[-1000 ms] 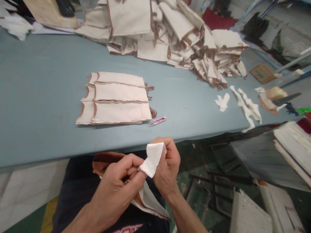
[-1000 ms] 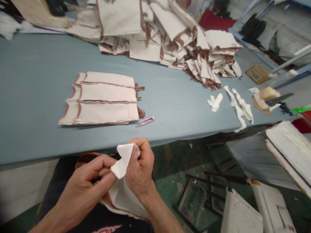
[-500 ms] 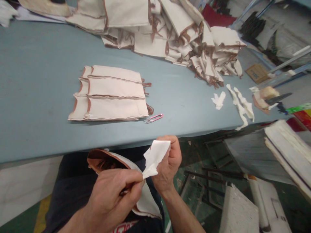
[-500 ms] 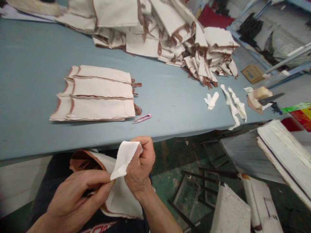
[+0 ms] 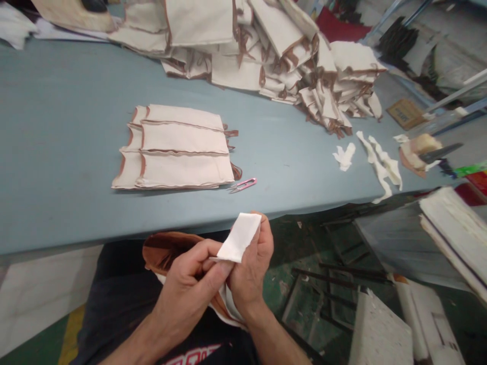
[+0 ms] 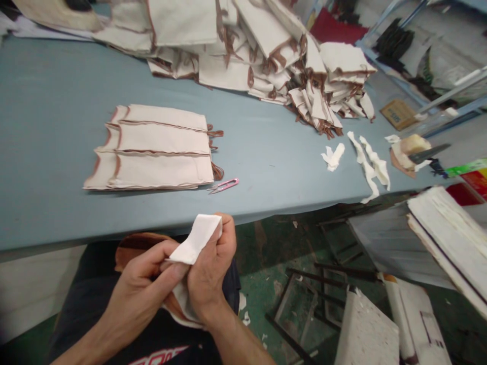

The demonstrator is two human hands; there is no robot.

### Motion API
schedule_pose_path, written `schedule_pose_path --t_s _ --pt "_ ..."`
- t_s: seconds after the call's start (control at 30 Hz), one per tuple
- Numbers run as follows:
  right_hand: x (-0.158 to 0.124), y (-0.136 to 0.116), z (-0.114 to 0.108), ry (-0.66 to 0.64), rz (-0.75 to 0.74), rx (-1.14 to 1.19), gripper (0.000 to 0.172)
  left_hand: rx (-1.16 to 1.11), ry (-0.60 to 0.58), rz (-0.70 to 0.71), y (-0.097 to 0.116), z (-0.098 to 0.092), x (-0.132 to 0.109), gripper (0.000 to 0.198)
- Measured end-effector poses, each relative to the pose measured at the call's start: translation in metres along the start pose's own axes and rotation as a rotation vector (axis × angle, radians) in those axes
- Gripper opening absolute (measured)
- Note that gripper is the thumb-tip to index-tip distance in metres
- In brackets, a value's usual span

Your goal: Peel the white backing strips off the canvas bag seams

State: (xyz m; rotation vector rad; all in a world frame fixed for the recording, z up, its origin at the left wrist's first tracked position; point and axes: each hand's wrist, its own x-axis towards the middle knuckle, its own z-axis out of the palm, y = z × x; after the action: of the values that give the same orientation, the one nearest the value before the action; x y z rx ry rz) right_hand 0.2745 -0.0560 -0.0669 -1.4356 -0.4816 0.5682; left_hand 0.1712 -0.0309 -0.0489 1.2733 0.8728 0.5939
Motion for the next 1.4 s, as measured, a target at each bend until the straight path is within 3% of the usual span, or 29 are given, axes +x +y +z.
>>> schedule_pose_path --t_s 0.3,0.47,0.6,1.03,1.13,1.4 --pt "0.012 0.004 -0.018 -0.130 -0.072 -0.013 0.044 0.214 -0.042 0.201 -0.009 -0.022 -0.012 0.027" --pt "0.014 0.007 -0.021 -0.114 -0.028 0.025 0.047 0.184 -0.253 0.134 -0.018 -0.032 -0.021 0.029" --pt "0.016 0.010 -0.023 -0.105 -0.041 0.005 0.045 0.159 -0.312 0.070 -0.016 -0.032 -0.022 0.032" --pt "0.030 0.017 -0.037 -0.123 -0.218 -0.150 0.044 0.147 -0.323 0.044 -0.013 -0.032 -0.023 0.036" --pt "0.032 0.019 -0.042 -0.131 -0.212 -0.138 0.044 0.073 -0.344 -0.005 -0.010 -0.030 -0.021 0.036" --pt "0.040 0.027 -0.053 -0.223 -0.087 -0.110 0.044 0.118 -0.227 0.029 -0.014 -0.028 -0.016 0.038"
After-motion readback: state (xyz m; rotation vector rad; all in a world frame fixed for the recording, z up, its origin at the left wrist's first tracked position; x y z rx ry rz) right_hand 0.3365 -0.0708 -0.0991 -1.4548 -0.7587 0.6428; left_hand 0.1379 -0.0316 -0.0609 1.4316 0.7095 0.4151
